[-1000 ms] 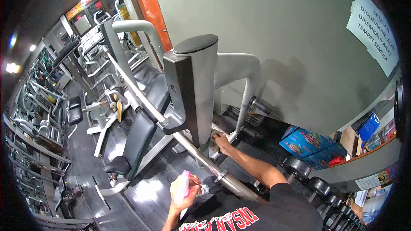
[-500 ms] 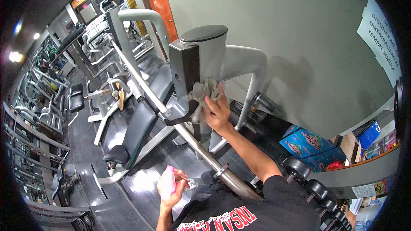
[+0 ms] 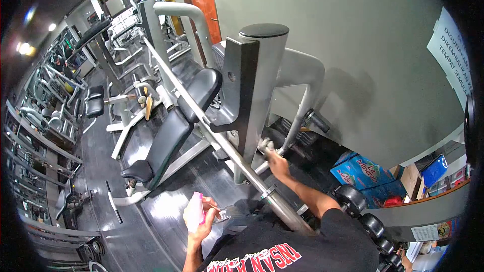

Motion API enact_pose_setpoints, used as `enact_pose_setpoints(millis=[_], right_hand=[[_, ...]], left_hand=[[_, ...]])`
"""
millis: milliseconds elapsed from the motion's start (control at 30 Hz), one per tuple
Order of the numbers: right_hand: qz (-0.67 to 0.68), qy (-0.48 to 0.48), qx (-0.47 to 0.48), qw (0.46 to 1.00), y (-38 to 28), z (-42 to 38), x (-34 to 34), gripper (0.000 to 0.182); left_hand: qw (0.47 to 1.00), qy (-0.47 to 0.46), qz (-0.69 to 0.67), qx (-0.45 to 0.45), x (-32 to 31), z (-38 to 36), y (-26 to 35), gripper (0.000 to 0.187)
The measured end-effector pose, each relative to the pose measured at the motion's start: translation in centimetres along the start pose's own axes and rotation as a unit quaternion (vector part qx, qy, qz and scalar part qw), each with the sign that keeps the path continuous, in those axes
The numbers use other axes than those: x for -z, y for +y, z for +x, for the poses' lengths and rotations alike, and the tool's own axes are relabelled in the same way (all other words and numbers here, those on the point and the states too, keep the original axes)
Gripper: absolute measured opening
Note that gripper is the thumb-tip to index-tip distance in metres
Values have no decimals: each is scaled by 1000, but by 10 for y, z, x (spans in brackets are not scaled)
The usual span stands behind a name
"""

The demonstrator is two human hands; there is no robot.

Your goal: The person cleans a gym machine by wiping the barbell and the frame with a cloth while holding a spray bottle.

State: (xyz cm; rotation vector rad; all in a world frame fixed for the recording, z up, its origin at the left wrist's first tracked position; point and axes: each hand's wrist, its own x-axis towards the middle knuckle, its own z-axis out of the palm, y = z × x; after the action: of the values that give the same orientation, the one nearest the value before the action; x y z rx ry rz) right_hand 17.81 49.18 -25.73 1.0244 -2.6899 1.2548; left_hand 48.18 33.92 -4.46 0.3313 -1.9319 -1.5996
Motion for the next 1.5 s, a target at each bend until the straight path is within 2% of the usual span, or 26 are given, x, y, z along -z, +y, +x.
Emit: enact_pose_setpoints(millis=[33,67,133,200,233,267,333,400,533,567,633,700,800,833,900,933,1033,1200,1233,1333,1433,1500], right_hand=[[59,-43,-171,983,8,-4,5,40],[92,-27,-136,986,19,-8,14,38],[172,31,22,984,44,-10,26,39],[317,-35,-76,945,58,-9,48,42],[348,-66,-108,929,15,-8,83,46],[287,-32,-92,953,3,-2,97,44],[428,-82,-183,881,-64,6,148,42],[485,-73,-236,839,-133,15,183,35],[582,6,-276,765,-209,14,195,46],[598,12,-281,750,-217,12,190,51],[617,-12,-283,735,-250,8,190,52],[619,-43,-255,741,-279,0,181,48],[600,9,-210,772,-316,-15,147,46],[629,-2,-209,749,-324,-24,135,47],[644,0,-221,732,-334,-40,107,47],[646,15,-241,724,-345,-49,92,48],[735,41,-290,612,-348,-81,33,48],[821,113,-344,442,-309,-141,-55,50],[827,168,-358,399,-310,-149,-66,50],[847,223,-301,377,-298,-171,-87,52],[856,171,-296,387,-250,-176,-99,51],[850,212,-311,368,-221,-160,-105,47]], left_hand=[[1000,2,-1,-1,3,-1,0,23],[1000,-1,8,5,5,0,-1,23],[1000,-6,14,15,9,-2,-5,23],[999,-16,-32,21,12,0,-10,24],[998,-28,-37,45,15,2,-6,24],[998,-34,-40,47,20,2,-7,24],[997,-68,-25,25,28,2,-13,25],[995,-87,-50,26,39,1,-20,25],[990,-87,-101,50,59,0,-21,26],[992,-111,-47,46,70,1,-21,31],[990,-123,-56,44,88,2,-15,33],[987,-134,-80,44,111,-5,-19,36],[980,-189,-39,45,142,-9,-24,37],[979,-195,-45,46,149,-10,-28,37],[973,-225,20,-54,161,-8,-43,38],[970,-235,19,-55,165,-7,-49,38],[974,-206,-95,8,169,-11,-67,32],[965,-258,-56,5,162,3,-70,31],[961,-270,-58,6,159,5,-72,30],[961,-270,-58,22,143,10,-68,27],[961,-262,-68,48,131,15,-64,23],[959,-267,-79,57,128,18,-64,21]])
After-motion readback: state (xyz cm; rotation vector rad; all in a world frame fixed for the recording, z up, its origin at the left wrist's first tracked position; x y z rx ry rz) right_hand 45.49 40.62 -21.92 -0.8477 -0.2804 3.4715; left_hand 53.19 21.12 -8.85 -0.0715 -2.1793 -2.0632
